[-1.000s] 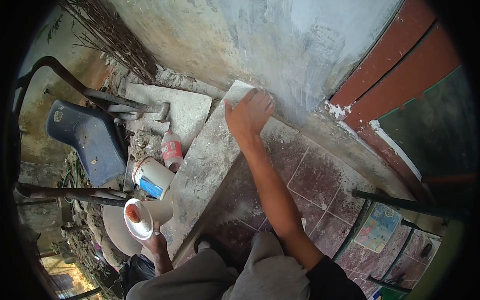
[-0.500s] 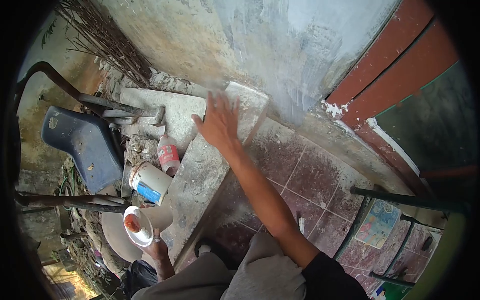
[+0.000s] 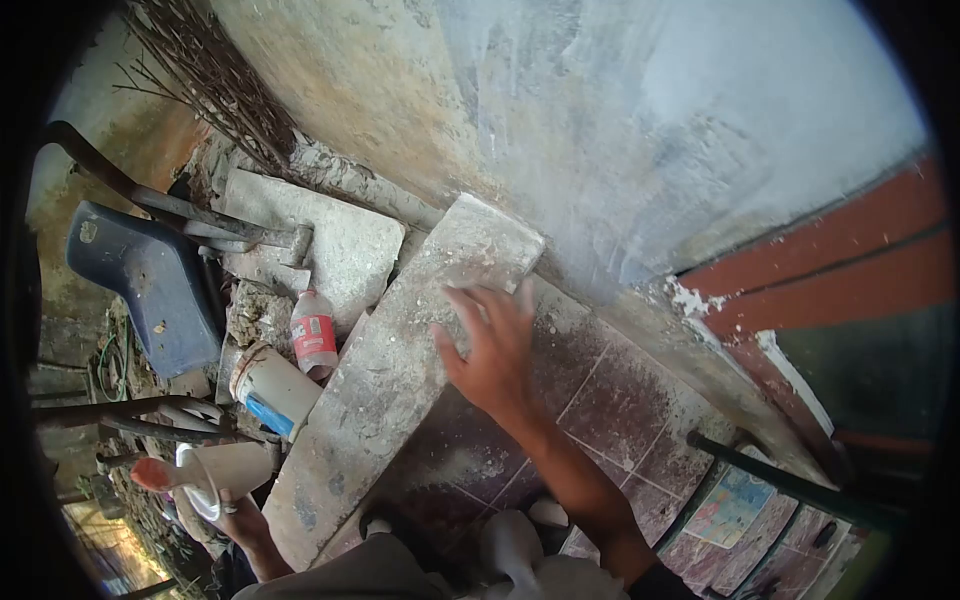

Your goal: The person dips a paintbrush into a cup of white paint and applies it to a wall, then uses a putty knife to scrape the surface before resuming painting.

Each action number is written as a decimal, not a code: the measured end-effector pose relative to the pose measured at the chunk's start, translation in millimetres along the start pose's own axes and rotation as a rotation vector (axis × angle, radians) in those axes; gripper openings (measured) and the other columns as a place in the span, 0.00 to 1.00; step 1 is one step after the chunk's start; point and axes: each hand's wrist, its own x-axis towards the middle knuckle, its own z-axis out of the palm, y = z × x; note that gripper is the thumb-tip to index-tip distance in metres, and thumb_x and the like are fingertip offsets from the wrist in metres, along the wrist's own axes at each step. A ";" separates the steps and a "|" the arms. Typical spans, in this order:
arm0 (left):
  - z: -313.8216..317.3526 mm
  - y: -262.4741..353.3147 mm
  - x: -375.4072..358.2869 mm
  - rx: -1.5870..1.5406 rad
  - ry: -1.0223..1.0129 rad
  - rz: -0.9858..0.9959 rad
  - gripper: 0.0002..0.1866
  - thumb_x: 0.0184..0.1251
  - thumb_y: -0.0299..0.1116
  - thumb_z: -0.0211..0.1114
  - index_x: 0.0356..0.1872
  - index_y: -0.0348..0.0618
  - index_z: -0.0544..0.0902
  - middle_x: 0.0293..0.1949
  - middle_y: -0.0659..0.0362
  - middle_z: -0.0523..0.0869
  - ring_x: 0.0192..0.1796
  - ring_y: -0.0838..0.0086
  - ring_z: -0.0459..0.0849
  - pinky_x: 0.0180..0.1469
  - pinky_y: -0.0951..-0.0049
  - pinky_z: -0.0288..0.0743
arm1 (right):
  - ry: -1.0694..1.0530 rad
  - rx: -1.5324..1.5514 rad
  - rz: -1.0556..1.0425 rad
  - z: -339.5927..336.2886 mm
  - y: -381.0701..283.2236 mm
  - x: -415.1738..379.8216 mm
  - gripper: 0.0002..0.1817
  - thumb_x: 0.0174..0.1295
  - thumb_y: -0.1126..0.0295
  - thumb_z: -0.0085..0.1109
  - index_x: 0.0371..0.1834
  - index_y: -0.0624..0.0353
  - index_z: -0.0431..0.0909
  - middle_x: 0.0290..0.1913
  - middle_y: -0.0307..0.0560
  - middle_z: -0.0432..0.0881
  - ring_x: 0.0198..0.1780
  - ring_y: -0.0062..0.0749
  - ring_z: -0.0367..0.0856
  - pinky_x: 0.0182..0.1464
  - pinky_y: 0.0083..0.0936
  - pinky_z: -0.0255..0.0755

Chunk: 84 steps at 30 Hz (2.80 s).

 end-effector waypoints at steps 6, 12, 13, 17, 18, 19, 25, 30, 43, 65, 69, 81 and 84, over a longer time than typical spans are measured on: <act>-1.0 44.4 37.0 -0.398 0.163 -0.177 0.40 0.76 0.45 0.59 0.78 0.29 0.55 0.74 0.38 0.66 0.74 0.51 0.69 0.78 0.51 0.58 | 0.156 0.138 0.372 -55.3 72.3 -72.8 0.11 0.56 0.82 0.73 0.41 0.61 0.83 0.39 0.48 0.84 0.46 0.40 0.83 0.65 0.42 0.71; -38.4 27.6 37.5 -0.129 0.130 -0.017 0.35 0.79 0.44 0.58 0.75 0.28 0.61 0.72 0.39 0.69 0.72 0.53 0.71 0.76 0.51 0.61 | 0.207 0.090 0.496 -68.2 108.4 -114.7 0.09 0.62 0.81 0.70 0.43 0.68 0.81 0.50 0.52 0.86 0.51 0.33 0.83 0.57 0.30 0.76; -50.5 21.7 38.4 -0.054 0.066 0.026 0.31 0.81 0.41 0.55 0.74 0.27 0.62 0.71 0.39 0.70 0.71 0.54 0.73 0.74 0.53 0.65 | 0.205 0.088 0.494 -67.6 109.0 -113.4 0.09 0.62 0.81 0.70 0.43 0.68 0.81 0.50 0.52 0.86 0.51 0.33 0.83 0.57 0.30 0.76; -64.5 20.3 34.9 0.368 0.008 0.224 0.26 0.83 0.35 0.54 0.71 0.27 0.65 0.70 0.39 0.72 0.69 0.54 0.75 0.71 0.55 0.70 | 0.252 0.052 0.508 -63.6 107.5 -104.7 0.08 0.62 0.82 0.68 0.44 0.69 0.82 0.50 0.55 0.86 0.53 0.35 0.83 0.58 0.32 0.77; -56.7 24.3 31.0 0.318 0.049 0.154 0.26 0.82 0.35 0.54 0.71 0.27 0.65 0.70 0.39 0.71 0.69 0.54 0.75 0.71 0.55 0.70 | 0.294 0.016 0.466 -61.8 108.0 -101.6 0.08 0.62 0.82 0.68 0.44 0.70 0.81 0.49 0.55 0.86 0.54 0.36 0.83 0.58 0.34 0.77; -48.4 28.0 27.0 0.250 0.098 0.078 0.27 0.82 0.36 0.55 0.72 0.27 0.64 0.70 0.39 0.71 0.69 0.54 0.75 0.71 0.55 0.69 | 0.298 0.014 0.459 -60.4 107.3 -99.3 0.08 0.62 0.82 0.68 0.44 0.70 0.81 0.49 0.55 0.86 0.54 0.36 0.83 0.58 0.34 0.77; -9.1 36.1 16.1 0.123 0.201 -0.079 0.29 0.80 0.37 0.57 0.72 0.27 0.63 0.71 0.40 0.70 0.69 0.54 0.74 0.72 0.54 0.67 | 0.339 0.174 0.356 -66.1 104.5 -88.2 0.07 0.63 0.84 0.66 0.43 0.69 0.80 0.48 0.51 0.85 0.49 0.34 0.83 0.55 0.29 0.77; 4.6 35.9 11.7 0.108 0.214 -0.138 0.32 0.78 0.38 0.59 0.73 0.27 0.62 0.71 0.40 0.70 0.70 0.54 0.72 0.73 0.54 0.66 | 0.372 0.050 0.430 -67.9 104.9 -101.7 0.14 0.61 0.85 0.68 0.48 0.66 0.78 0.50 0.50 0.82 0.49 0.29 0.81 0.50 0.24 0.76; 17.3 38.8 12.3 0.054 0.199 -0.162 0.38 0.74 0.42 0.64 0.74 0.27 0.60 0.73 0.41 0.68 0.71 0.54 0.70 0.74 0.53 0.61 | 0.363 0.105 0.549 -66.3 73.9 -99.1 0.20 0.61 0.87 0.65 0.56 0.69 0.76 0.67 0.59 0.78 0.59 0.29 0.80 0.53 0.22 0.77; 191.2 95.1 22.0 -0.399 -0.621 0.032 0.47 0.62 0.48 0.77 0.73 0.28 0.64 0.67 0.41 0.74 0.66 0.55 0.76 0.69 0.56 0.68 | 0.038 -0.160 0.557 -157.7 -63.7 -251.3 0.13 0.68 0.69 0.63 0.54 0.55 0.85 0.46 0.46 0.88 0.43 0.44 0.88 0.46 0.35 0.82; 215.5 105.0 14.8 -0.403 -0.723 0.065 0.47 0.61 0.48 0.77 0.72 0.28 0.64 0.67 0.41 0.74 0.66 0.55 0.76 0.69 0.57 0.68 | 0.092 -0.099 0.693 -182.1 -106.2 -317.6 0.13 0.70 0.66 0.60 0.56 0.50 0.83 0.46 0.47 0.86 0.44 0.47 0.87 0.45 0.39 0.81; 253.5 129.0 16.8 -0.421 -0.858 0.155 0.47 0.59 0.45 0.79 0.72 0.28 0.65 0.66 0.42 0.75 0.65 0.56 0.76 0.69 0.57 0.69 | 0.155 -0.451 1.050 -209.1 -201.7 -544.6 0.09 0.69 0.67 0.60 0.46 0.57 0.83 0.42 0.50 0.87 0.38 0.50 0.87 0.39 0.40 0.81; 260.4 132.2 14.2 -0.437 -0.875 0.151 0.47 0.58 0.45 0.79 0.72 0.28 0.65 0.66 0.42 0.75 0.65 0.56 0.76 0.69 0.57 0.69 | 0.290 -0.567 1.124 -227.3 -212.9 -569.4 0.08 0.69 0.66 0.60 0.44 0.57 0.84 0.40 0.51 0.88 0.36 0.51 0.87 0.37 0.40 0.80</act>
